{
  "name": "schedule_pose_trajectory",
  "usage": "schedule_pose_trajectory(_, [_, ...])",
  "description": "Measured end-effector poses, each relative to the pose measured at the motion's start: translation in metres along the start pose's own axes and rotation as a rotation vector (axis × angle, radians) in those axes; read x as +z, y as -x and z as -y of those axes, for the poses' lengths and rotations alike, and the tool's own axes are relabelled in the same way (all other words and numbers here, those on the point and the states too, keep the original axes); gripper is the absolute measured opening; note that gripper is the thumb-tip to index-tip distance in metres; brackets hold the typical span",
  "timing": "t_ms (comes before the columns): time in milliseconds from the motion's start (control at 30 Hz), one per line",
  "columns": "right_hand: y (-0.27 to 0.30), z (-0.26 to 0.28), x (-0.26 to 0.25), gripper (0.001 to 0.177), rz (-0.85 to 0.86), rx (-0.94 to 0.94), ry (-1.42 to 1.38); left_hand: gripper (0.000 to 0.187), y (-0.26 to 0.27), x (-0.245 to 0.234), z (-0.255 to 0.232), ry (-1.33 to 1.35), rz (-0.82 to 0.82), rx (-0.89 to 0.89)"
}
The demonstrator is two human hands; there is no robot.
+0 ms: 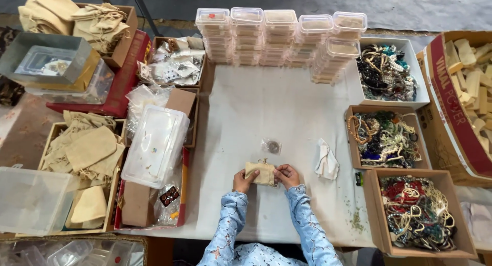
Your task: Sorting small jewelry items into plastic bags and placing them into cloth pouches at a workshop table.
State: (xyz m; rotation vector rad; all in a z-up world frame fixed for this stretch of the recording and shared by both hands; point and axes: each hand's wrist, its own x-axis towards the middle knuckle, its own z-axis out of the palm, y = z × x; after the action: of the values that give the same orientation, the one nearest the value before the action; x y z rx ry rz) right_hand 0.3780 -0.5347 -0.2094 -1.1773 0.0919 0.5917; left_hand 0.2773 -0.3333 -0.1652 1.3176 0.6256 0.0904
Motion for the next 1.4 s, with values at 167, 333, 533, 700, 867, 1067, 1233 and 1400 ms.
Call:
schedule_pose_trajectory(167, [0.004,0.002,-0.003,0.020,0.007,0.032,-0.035,0.044,0.001,-0.003,0.003,0.052,0.017,-0.043])
schedule_pose_trajectory(333, [0.009,0.016,0.006,0.023,0.039,0.060,-0.050,0.044,-0.002,-0.005,0.006,0.041,0.020,-0.031])
schedule_pose_trajectory(533, [0.028,0.023,0.029,0.022,-0.022,-0.035,0.033,0.045,0.002,0.000,-0.004,0.062,0.019,0.047])
schedule_pose_trajectory(700, [0.133,0.128,0.153,0.037,0.130,-0.836,0.831,0.018,-0.020,0.007,0.003,-0.755,0.200,0.641])
schedule_pose_trajectory(867, [0.189,0.102,0.170,0.077,0.486,-0.819,1.307,0.033,-0.014,0.030,-0.039,-1.248,0.341,0.613])
schedule_pose_trajectory(1067, [0.224,0.128,0.179,0.097,0.700,-0.732,1.213,0.028,-0.011,0.048,-0.037,-1.431,0.278,0.608])
schedule_pose_trajectory(1233, [0.220,0.128,0.180,0.098,0.748,-0.758,1.264,0.025,-0.014,0.045,-0.030,-1.418,0.251,0.595])
schedule_pose_trajectory(1400, [0.215,0.129,0.178,0.089,0.704,-0.884,1.306,0.025,-0.019,0.047,-0.016,-1.396,0.190,0.607])
